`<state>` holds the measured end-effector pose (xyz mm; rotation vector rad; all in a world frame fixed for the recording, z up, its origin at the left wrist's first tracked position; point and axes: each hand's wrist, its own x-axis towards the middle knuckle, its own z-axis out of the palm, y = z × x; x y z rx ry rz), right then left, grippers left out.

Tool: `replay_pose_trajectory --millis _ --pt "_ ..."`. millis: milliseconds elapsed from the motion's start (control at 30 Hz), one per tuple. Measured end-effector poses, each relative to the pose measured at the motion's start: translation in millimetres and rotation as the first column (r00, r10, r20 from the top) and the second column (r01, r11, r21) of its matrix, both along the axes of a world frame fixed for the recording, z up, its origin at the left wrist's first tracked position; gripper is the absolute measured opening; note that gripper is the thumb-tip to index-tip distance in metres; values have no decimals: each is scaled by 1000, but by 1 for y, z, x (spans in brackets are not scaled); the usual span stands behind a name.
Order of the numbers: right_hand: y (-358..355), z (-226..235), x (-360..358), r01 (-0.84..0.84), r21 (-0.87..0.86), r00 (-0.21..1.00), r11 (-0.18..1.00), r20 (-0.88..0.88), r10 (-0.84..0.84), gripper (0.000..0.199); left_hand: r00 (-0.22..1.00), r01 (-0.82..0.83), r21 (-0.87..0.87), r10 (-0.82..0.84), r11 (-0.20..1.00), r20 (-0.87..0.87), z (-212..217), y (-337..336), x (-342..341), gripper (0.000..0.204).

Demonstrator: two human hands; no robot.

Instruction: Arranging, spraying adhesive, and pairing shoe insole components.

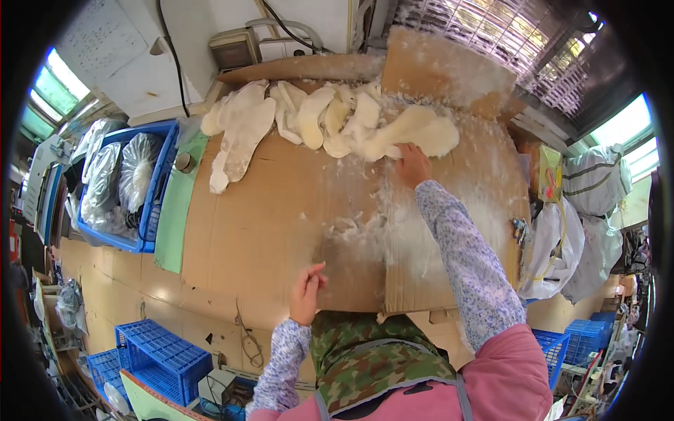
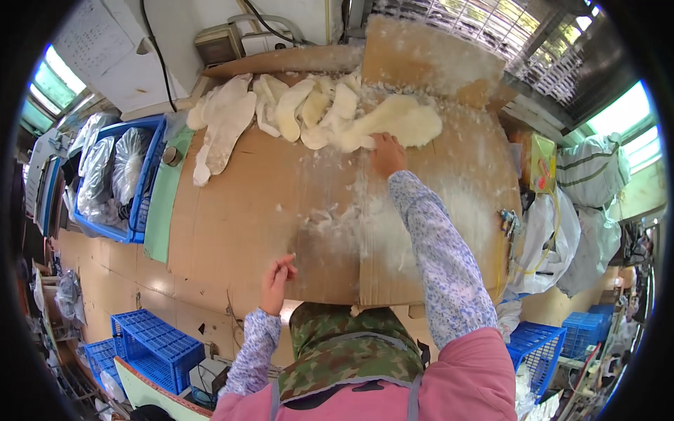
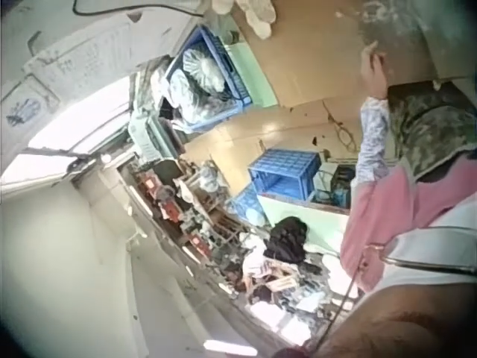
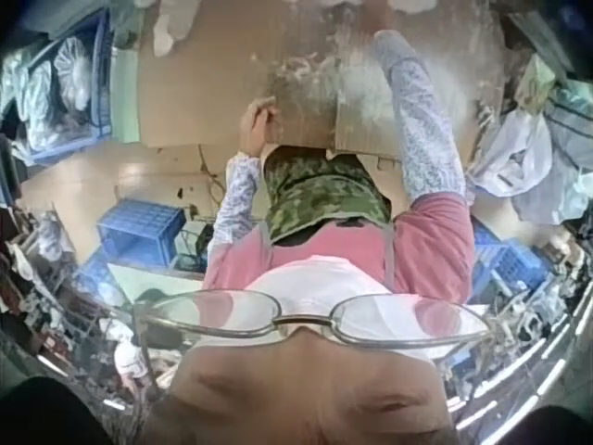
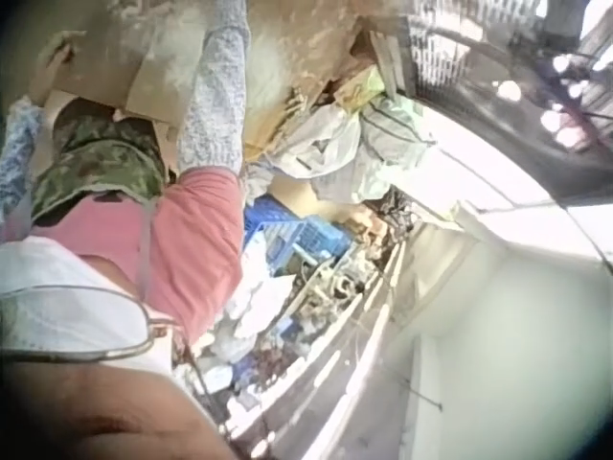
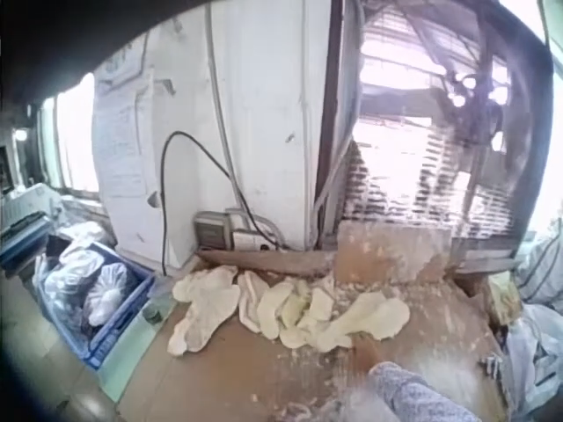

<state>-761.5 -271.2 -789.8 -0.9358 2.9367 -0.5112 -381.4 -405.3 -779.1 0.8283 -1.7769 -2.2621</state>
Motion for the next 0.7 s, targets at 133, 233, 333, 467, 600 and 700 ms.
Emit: replay_pose_trajectory --millis 133,233,333,467,600,700 --pt "-4 15 2 -127 89 986 988 -93 136 37 997 57 -158 -63 986 -33 -25 -51 -75 25" --pt "-23 27 8 -165 116 980 980 -91 175 33 993 65 -461 -101 885 -55 -61 -91 -127 22" --pt "-21 21 -15 -263 238 955 935 -72 287 33 994 55 -628 -103 776 -40 -59 -95 -183 19" --pt "2 47 -76 -6 -49 999 999 -45 4 34 955 277 -791 -245 545 165 -25 -54 -256 36" --pt "29 76 -129 212 -385 919 898 391 -49 34 984 80 -991 -167 109 61 -27 -8 -317 54" --pt "39 115 -136 235 -442 903 866 428 -27 29 982 109 -994 -158 19 105 -46 -25 -342 50"
